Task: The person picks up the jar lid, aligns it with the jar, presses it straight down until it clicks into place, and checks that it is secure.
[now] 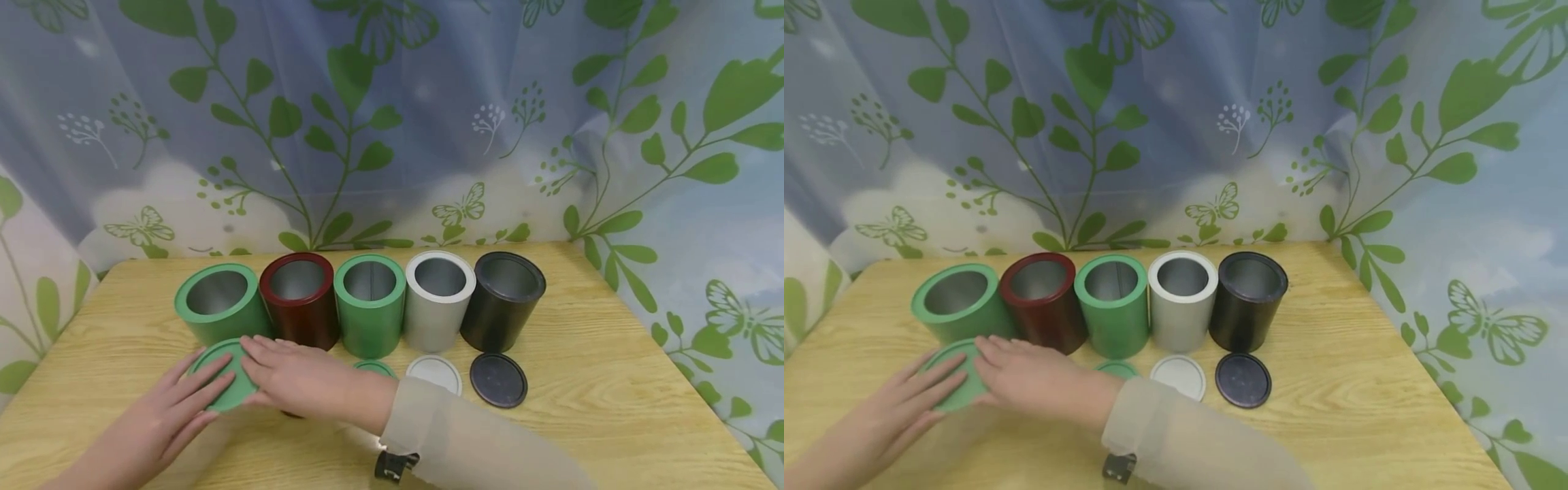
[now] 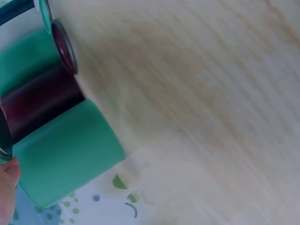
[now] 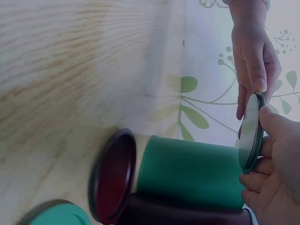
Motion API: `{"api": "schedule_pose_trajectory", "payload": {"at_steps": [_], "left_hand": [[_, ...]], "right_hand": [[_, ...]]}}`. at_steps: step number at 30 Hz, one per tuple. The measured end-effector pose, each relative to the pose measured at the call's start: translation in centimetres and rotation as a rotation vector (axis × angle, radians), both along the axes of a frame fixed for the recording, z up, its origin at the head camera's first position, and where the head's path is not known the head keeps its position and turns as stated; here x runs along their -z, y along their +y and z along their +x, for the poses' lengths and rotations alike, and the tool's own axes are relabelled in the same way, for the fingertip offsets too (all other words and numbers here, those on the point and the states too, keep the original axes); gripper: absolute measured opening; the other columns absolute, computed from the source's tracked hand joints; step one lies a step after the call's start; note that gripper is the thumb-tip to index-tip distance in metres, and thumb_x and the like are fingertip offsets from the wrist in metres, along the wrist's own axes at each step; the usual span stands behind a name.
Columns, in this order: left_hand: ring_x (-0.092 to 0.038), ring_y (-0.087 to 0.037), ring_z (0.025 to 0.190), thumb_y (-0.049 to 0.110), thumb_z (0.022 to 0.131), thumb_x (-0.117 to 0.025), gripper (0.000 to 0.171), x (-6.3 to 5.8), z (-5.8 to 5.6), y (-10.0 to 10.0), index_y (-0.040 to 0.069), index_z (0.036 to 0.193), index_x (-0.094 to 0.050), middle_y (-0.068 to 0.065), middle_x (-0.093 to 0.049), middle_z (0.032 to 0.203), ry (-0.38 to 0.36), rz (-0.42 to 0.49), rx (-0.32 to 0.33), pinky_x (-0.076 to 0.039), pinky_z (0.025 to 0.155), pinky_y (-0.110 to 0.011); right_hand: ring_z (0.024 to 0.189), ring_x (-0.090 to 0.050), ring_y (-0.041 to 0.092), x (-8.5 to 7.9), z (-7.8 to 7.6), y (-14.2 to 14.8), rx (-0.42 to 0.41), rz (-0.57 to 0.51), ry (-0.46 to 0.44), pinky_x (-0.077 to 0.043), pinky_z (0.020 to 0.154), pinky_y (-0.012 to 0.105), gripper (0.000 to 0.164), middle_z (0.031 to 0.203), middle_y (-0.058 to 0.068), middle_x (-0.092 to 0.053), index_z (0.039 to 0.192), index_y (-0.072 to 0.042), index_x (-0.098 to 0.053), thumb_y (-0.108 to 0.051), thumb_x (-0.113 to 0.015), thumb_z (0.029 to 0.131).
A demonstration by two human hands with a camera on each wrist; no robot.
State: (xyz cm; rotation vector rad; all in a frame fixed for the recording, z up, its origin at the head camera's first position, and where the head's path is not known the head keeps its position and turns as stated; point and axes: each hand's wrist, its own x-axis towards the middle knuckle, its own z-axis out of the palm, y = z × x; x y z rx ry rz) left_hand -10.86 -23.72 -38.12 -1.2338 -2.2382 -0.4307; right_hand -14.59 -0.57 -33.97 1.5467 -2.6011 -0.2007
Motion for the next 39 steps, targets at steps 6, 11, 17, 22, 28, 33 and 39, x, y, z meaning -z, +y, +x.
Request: {"api": "schedule_pose_trajectory", "payload": {"at_steps": [6, 11, 17, 22, 28, 33, 39], "left_hand": [[-0.022, -0.030, 0.137, 0.037, 0.102, -0.033, 0.049, -1.4, 0.0, -0.1, 0.004, 0.131, -0.054, -0.011, -0.042, 0.142, -0.037, -0.026, -0.026, -0.013, 0.111, -0.026], [-0.025, -0.031, 0.136, 0.038, 0.102, -0.033, 0.049, -2.2, -0.6, 0.0, 0.003, 0.129, -0.056, -0.012, -0.045, 0.140, -0.030, -0.005, -0.041, -0.015, 0.111, -0.026], [-0.022, -0.031, 0.138, 0.038, 0.101, -0.034, 0.049, -3.0, -1.5, 0.1, 0.006, 0.133, -0.053, -0.010, -0.042, 0.143, -0.045, -0.006, -0.028, -0.015, 0.111, -0.023], [-0.019, -0.028, 0.139, 0.039, 0.099, -0.042, 0.048, -3.5, -1.8, -0.1, 0.008, 0.136, -0.051, -0.009, -0.041, 0.144, -0.133, -0.020, -0.067, -0.012, 0.110, -0.020], [-0.019, -0.028, 0.139, 0.041, 0.098, -0.042, 0.050, -3.5, -2.6, -0.1, 0.009, 0.135, -0.052, -0.009, -0.041, 0.143, -0.120, -0.003, -0.051, -0.013, 0.110, -0.020], [-0.020, -0.028, 0.139, 0.032, 0.095, -0.053, 0.046, -3.7, -3.3, -0.2, 0.010, 0.135, -0.051, -0.008, -0.041, 0.144, -0.144, -0.010, -0.058, -0.011, 0.109, -0.019], [-0.017, -0.027, 0.140, 0.015, 0.088, -0.065, 0.052, -4.2, -3.7, -0.2, 0.010, 0.137, -0.048, -0.009, -0.039, 0.145, -0.202, -0.039, -0.094, -0.009, 0.108, -0.017]], "right_hand": [[0.135, -0.029, 0.015, -1.3, -0.1, -0.1, -0.006, 0.001, 0.087, -0.027, 0.106, 0.024, 0.059, 0.148, 0.007, -0.033, 0.142, -0.010, -0.039, -0.048, -0.033, 0.098], [0.135, -0.029, 0.015, -2.2, -0.6, 0.0, -0.008, 0.004, 0.092, -0.027, 0.106, 0.024, 0.059, 0.148, 0.007, -0.032, 0.142, -0.010, -0.039, -0.048, -0.034, 0.098], [0.138, -0.021, 0.014, -3.1, -1.5, 0.0, 0.027, 0.011, 0.015, -0.020, 0.108, 0.024, 0.060, 0.151, 0.007, -0.025, 0.145, -0.010, -0.034, -0.047, -0.032, 0.099], [0.139, -0.018, 0.014, -3.3, -2.1, 0.0, 0.044, 0.022, -0.009, -0.017, 0.109, 0.024, 0.061, 0.152, 0.006, -0.023, 0.146, -0.011, -0.032, -0.048, -0.032, 0.098], [0.139, -0.019, 0.014, -3.3, -2.7, -0.2, 0.043, 0.034, 0.031, -0.021, 0.109, 0.025, 0.061, 0.152, 0.007, -0.023, 0.145, -0.010, -0.034, -0.048, -0.032, 0.098], [0.139, -0.020, 0.015, -3.4, -3.4, -0.3, 0.054, 0.047, 0.042, -0.021, 0.109, 0.024, 0.061, 0.152, 0.007, -0.023, 0.145, -0.011, -0.033, -0.049, -0.031, 0.098], [0.140, -0.015, 0.013, -3.6, -4.0, -0.6, 0.088, 0.066, -0.006, -0.017, 0.110, 0.023, 0.062, 0.154, 0.005, -0.018, 0.147, -0.012, -0.029, -0.050, -0.028, 0.098]]}}
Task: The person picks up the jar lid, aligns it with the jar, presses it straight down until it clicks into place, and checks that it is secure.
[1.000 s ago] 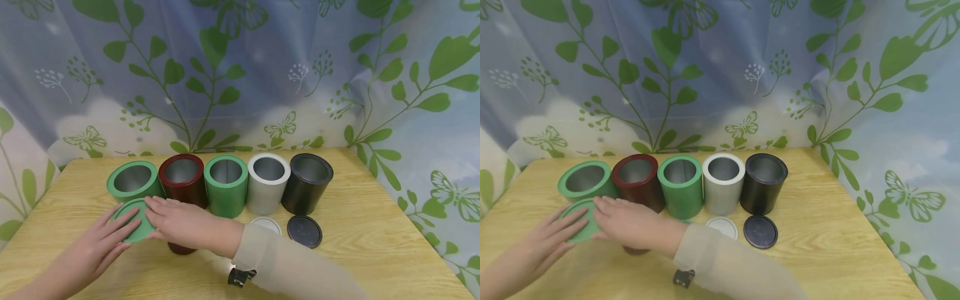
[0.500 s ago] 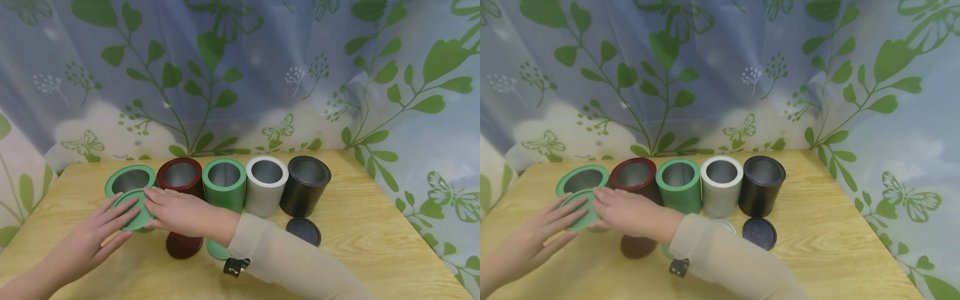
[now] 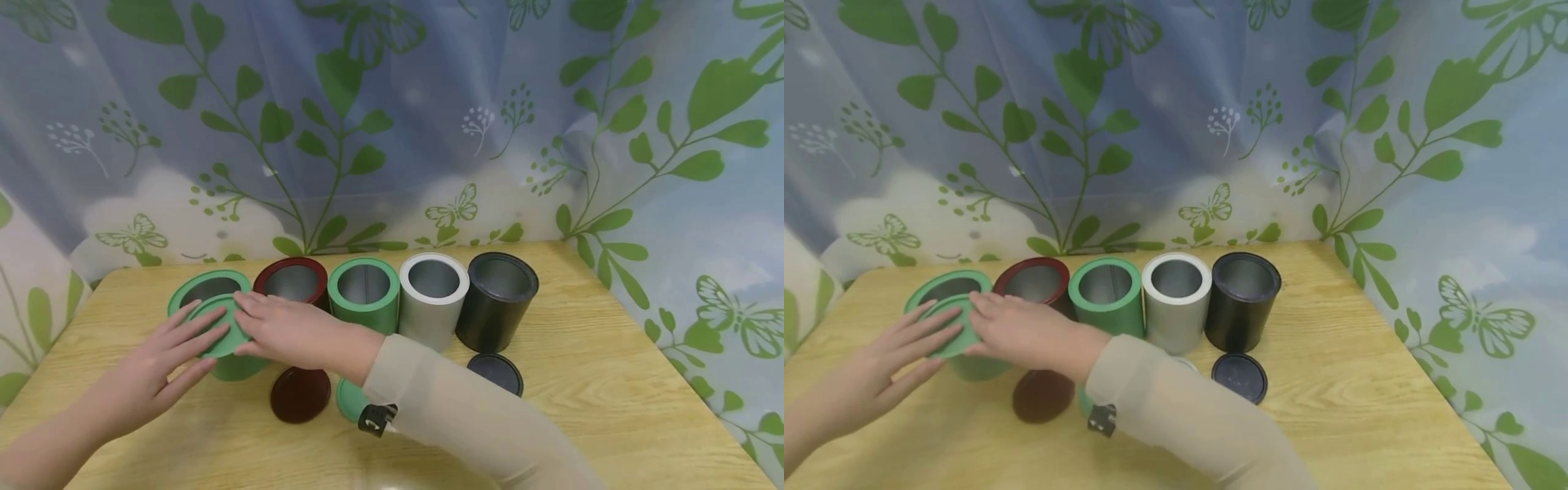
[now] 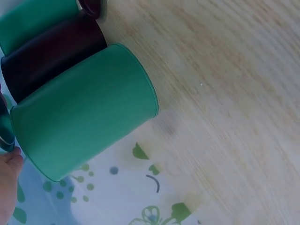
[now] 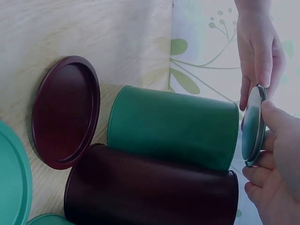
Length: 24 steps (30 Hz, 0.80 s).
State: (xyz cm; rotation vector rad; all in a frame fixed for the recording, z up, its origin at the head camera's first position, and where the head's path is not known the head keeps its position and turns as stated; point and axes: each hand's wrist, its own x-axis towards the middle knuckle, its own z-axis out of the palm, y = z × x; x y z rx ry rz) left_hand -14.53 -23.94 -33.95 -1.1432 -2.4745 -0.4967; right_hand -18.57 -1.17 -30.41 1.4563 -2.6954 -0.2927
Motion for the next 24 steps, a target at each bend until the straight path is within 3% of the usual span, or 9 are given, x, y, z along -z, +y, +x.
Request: {"api": "schedule_pose_trajectory", "payload": {"at_steps": [8, 15, 24], "left_hand": [[-0.016, -0.024, 0.140, 0.009, 0.085, -0.067, 0.057, -0.2, -0.6, -0.2, 0.012, 0.138, -0.047, -0.007, -0.038, 0.145, -0.051, 0.008, -0.020, -0.008, 0.108, -0.017], [-0.014, -0.024, 0.140, 0.007, 0.090, -0.060, 0.052, -0.5, -1.3, -0.5, 0.013, 0.139, -0.046, -0.006, -0.038, 0.145, -0.132, 0.033, -0.037, -0.007, 0.108, -0.016], [-0.012, -0.022, 0.141, 0.006, 0.092, -0.058, 0.051, -0.6, -2.6, -1.1, 0.011, 0.140, -0.044, -0.004, -0.035, 0.147, -0.109, 0.028, -0.008, -0.007, 0.108, -0.016]], "right_hand": [[0.140, -0.013, 0.013, -0.2, -0.7, -0.4, 0.011, 0.005, -0.013, -0.017, 0.110, 0.023, 0.062, 0.154, 0.005, -0.017, 0.147, -0.013, -0.028, -0.050, -0.027, 0.097], [0.140, -0.014, 0.013, -0.4, -1.4, -0.8, 0.010, -0.004, -0.026, -0.020, 0.109, 0.024, 0.060, 0.154, 0.006, -0.018, 0.147, -0.012, -0.029, -0.048, -0.029, 0.098], [0.140, -0.013, 0.014, -0.6, -2.5, -1.5, 0.034, -0.040, -0.090, -0.018, 0.109, 0.023, 0.061, 0.154, 0.006, -0.015, 0.148, -0.012, -0.027, -0.047, -0.031, 0.098]]}}
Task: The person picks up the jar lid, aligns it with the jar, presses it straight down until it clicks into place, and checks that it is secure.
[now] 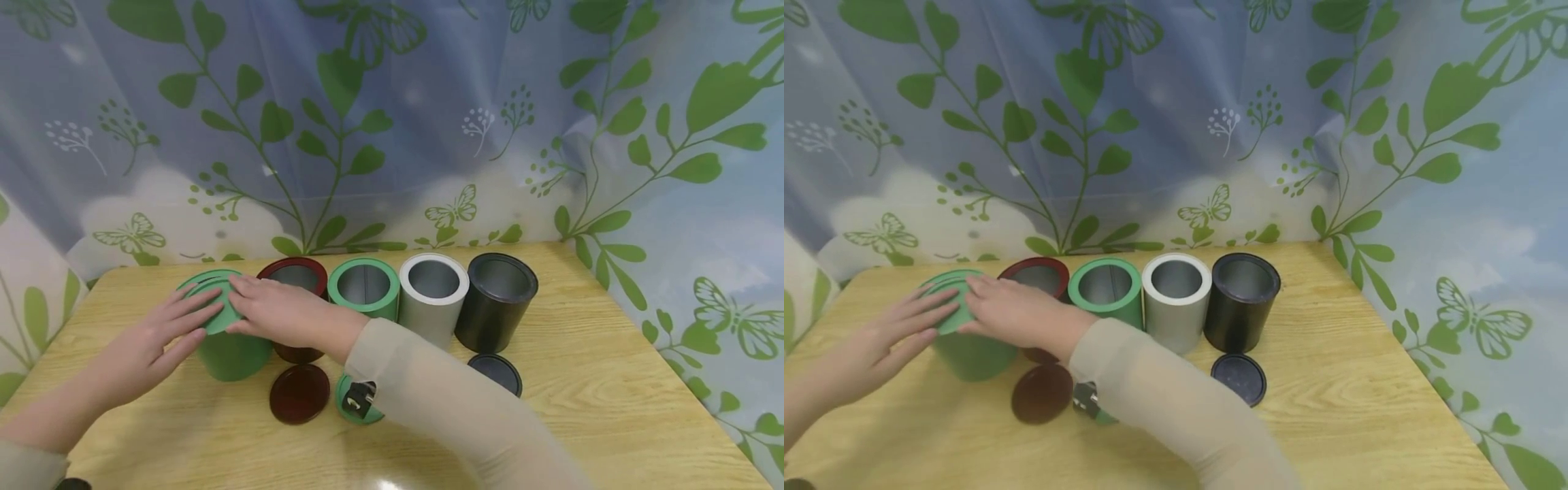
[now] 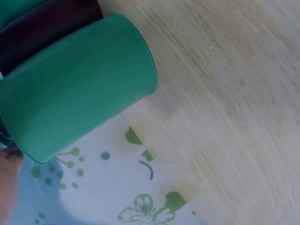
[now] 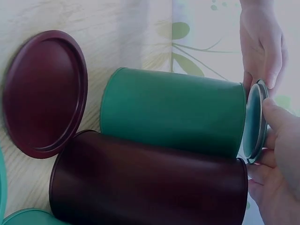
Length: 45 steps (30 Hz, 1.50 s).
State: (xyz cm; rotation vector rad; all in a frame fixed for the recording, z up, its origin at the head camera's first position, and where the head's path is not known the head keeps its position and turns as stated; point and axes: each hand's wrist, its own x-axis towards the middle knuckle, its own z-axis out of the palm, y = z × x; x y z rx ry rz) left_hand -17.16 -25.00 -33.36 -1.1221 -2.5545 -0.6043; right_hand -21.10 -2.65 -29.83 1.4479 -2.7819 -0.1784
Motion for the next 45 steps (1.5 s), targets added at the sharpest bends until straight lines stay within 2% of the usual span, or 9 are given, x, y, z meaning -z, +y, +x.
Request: {"api": "schedule_pose_trajectory", "payload": {"at_steps": [3, 10, 16, 26, 34, 41, 45], "left_hand": [[-0.012, -0.022, 0.140, 0.007, 0.092, -0.058, 0.051, 0.0, -0.3, -0.3, 0.012, 0.141, -0.044, -0.005, -0.034, 0.148, -0.009, -0.003, -0.013, -0.009, 0.110, -0.020], [-0.014, -0.024, 0.140, 0.011, 0.093, -0.058, 0.052, -0.1, -0.9, -0.7, 0.014, 0.142, -0.043, -0.006, -0.034, 0.148, -0.011, -0.022, -0.027, -0.012, 0.112, -0.038], [-0.016, -0.025, 0.140, 0.011, 0.092, -0.059, 0.052, 0.0, -1.7, -1.1, 0.014, 0.141, -0.043, -0.006, -0.034, 0.147, 0.019, -0.038, -0.030, -0.014, 0.112, -0.037], [-0.017, -0.026, 0.139, 0.014, 0.093, -0.058, 0.051, 0.3, -2.3, -1.7, 0.015, 0.142, -0.043, -0.004, -0.035, 0.147, -0.006, -0.053, -0.056, -0.017, 0.111, -0.045], [-0.015, -0.026, 0.140, 0.012, 0.094, -0.057, 0.050, 0.4, -2.5, -1.8, 0.014, 0.141, -0.043, -0.006, -0.035, 0.147, -0.032, -0.036, -0.055, -0.017, 0.110, -0.047], [-0.015, -0.026, 0.140, 0.013, 0.094, -0.056, 0.049, 0.5, -2.6, -1.7, 0.013, 0.141, -0.043, -0.007, -0.034, 0.148, -0.035, -0.035, -0.055, -0.017, 0.110, -0.049], [-0.014, -0.027, 0.140, 0.014, 0.095, -0.055, 0.049, 0.6, -2.5, -1.7, 0.015, 0.142, -0.042, -0.007, -0.033, 0.148, -0.061, -0.041, -0.067, -0.017, 0.109, -0.053]], "right_hand": [[0.140, -0.012, 0.014, -0.1, -0.3, -0.3, 0.010, -0.017, -0.031, -0.016, 0.110, 0.022, 0.061, 0.155, 0.006, -0.014, 0.148, -0.013, -0.026, -0.047, -0.031, 0.098], [0.140, -0.011, 0.012, -0.1, -1.2, -0.8, 0.017, -0.018, -0.063, -0.015, 0.109, 0.020, 0.061, 0.155, 0.007, -0.012, 0.148, -0.014, -0.026, -0.048, -0.028, 0.098], [0.140, -0.007, 0.011, -0.2, -1.8, -1.4, 0.050, -0.013, -0.116, -0.014, 0.110, 0.021, 0.062, 0.156, 0.005, -0.004, 0.150, -0.015, -0.020, -0.049, -0.026, 0.097], [0.140, -0.004, 0.010, 0.3, -2.5, -2.4, 0.078, -0.013, -0.168, -0.013, 0.109, 0.018, 0.063, 0.156, 0.003, -0.002, 0.150, -0.017, -0.019, -0.051, -0.027, 0.097], [0.140, -0.009, 0.009, 0.3, -2.8, -2.6, 0.100, -0.057, -0.228, -0.019, 0.107, 0.017, 0.059, 0.156, 0.003, -0.005, 0.146, -0.020, -0.031, -0.050, -0.031, 0.096], [0.139, -0.011, 0.008, 0.2, -2.8, -2.8, 0.135, -0.059, -0.256, -0.021, 0.107, 0.017, 0.057, 0.156, 0.002, -0.005, 0.145, -0.021, -0.033, -0.050, -0.034, 0.096], [0.139, -0.011, 0.007, 0.3, -2.7, -3.0, 0.154, -0.056, -0.274, -0.021, 0.106, 0.017, 0.058, 0.156, 0.001, -0.006, 0.146, -0.022, -0.032, -0.050, -0.035, 0.096]]}}
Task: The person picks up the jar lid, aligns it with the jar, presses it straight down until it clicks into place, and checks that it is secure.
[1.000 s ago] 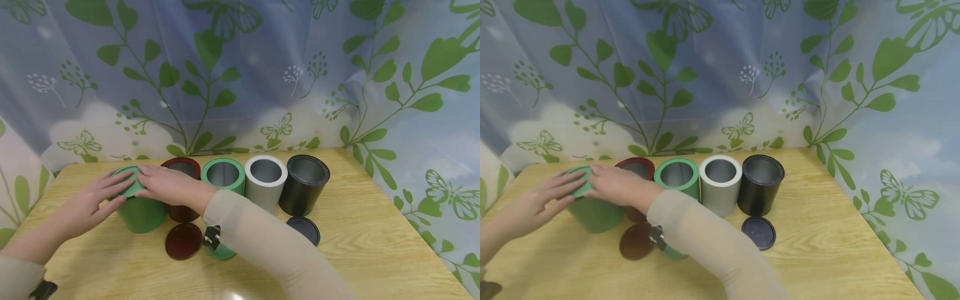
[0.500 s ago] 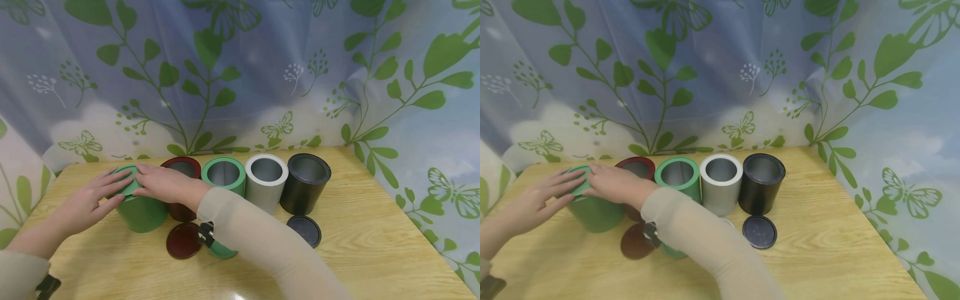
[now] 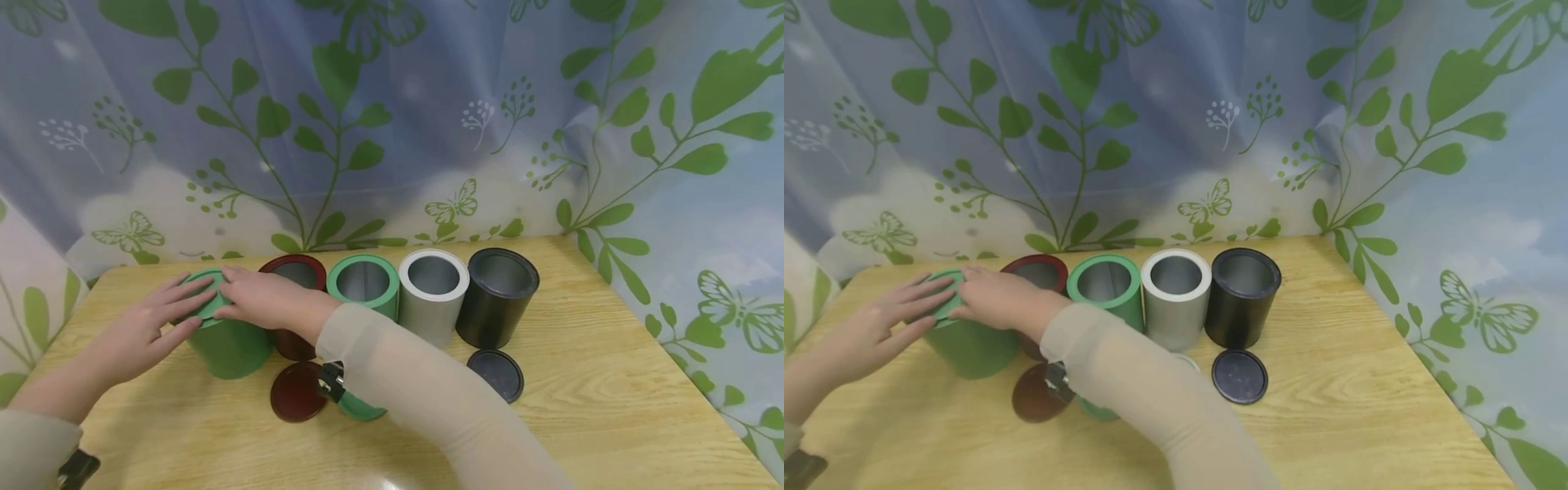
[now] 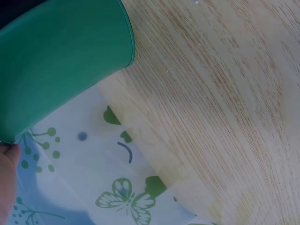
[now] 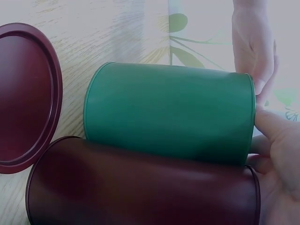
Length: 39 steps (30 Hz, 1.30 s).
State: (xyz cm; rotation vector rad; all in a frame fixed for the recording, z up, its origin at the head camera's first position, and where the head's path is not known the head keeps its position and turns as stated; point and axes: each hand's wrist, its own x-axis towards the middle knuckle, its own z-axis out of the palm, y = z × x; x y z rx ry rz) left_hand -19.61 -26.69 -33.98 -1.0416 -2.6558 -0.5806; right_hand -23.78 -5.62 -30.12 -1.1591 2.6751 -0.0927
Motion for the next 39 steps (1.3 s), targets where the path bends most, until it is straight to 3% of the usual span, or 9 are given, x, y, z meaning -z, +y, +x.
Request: {"api": "schedule_pose_trajectory", "payload": {"at_steps": [15, 28, 35, 39], "left_hand": [[-0.009, -0.029, 0.140, 0.013, 0.096, -0.052, 0.047, -0.14, 0.24, 0.28, 0.013, 0.142, -0.042, -0.010, -0.030, 0.149, -0.048, 0.022, -0.015, -0.018, 0.103, -0.063], [-0.006, -0.028, 0.141, 0.012, 0.098, -0.048, 0.045, -0.13, 0.48, 0.38, 0.010, 0.142, -0.041, -0.011, -0.028, 0.150, -0.070, 0.017, -0.017, -0.015, 0.104, -0.062], [-0.010, -0.030, 0.140, 0.011, 0.098, -0.046, 0.041, -0.14, 0.52, 0.48, 0.008, 0.139, -0.045, -0.007, -0.016, 0.154, -0.061, 0.002, -0.022, -0.019, 0.104, -0.059], [-0.014, -0.033, 0.139, 0.011, 0.098, -0.045, 0.042, -0.19, 0.46, 0.47, 0.009, 0.140, -0.044, -0.006, -0.011, 0.155, -0.063, -0.001, -0.031, -0.023, 0.101, -0.060]], "right_hand": [[0.140, -0.010, 0.007, -0.32, -0.11, -0.30, 0.012, 0.019, -0.035, -0.020, 0.106, 0.016, 0.059, 0.156, 0.000, -0.003, 0.147, -0.023, -0.030, -0.050, -0.037, 0.095], [0.138, -0.017, 0.009, -0.38, -0.27, -0.05, -0.014, -0.007, -0.025, -0.023, 0.106, 0.017, 0.056, 0.156, 0.002, -0.009, 0.145, -0.021, -0.035, -0.048, -0.037, 0.096], [0.134, -0.029, 0.009, -0.48, -0.08, 0.10, -0.034, -0.005, 0.001, -0.031, 0.100, 0.015, 0.047, 0.155, 0.005, -0.014, 0.133, -0.019, -0.049, -0.047, -0.037, 0.097], [0.135, -0.029, 0.010, -0.51, -0.04, 0.15, -0.040, -0.006, 0.016, -0.031, 0.100, 0.016, 0.047, 0.154, 0.005, -0.016, 0.133, -0.019, -0.049, -0.047, -0.037, 0.097]]}}
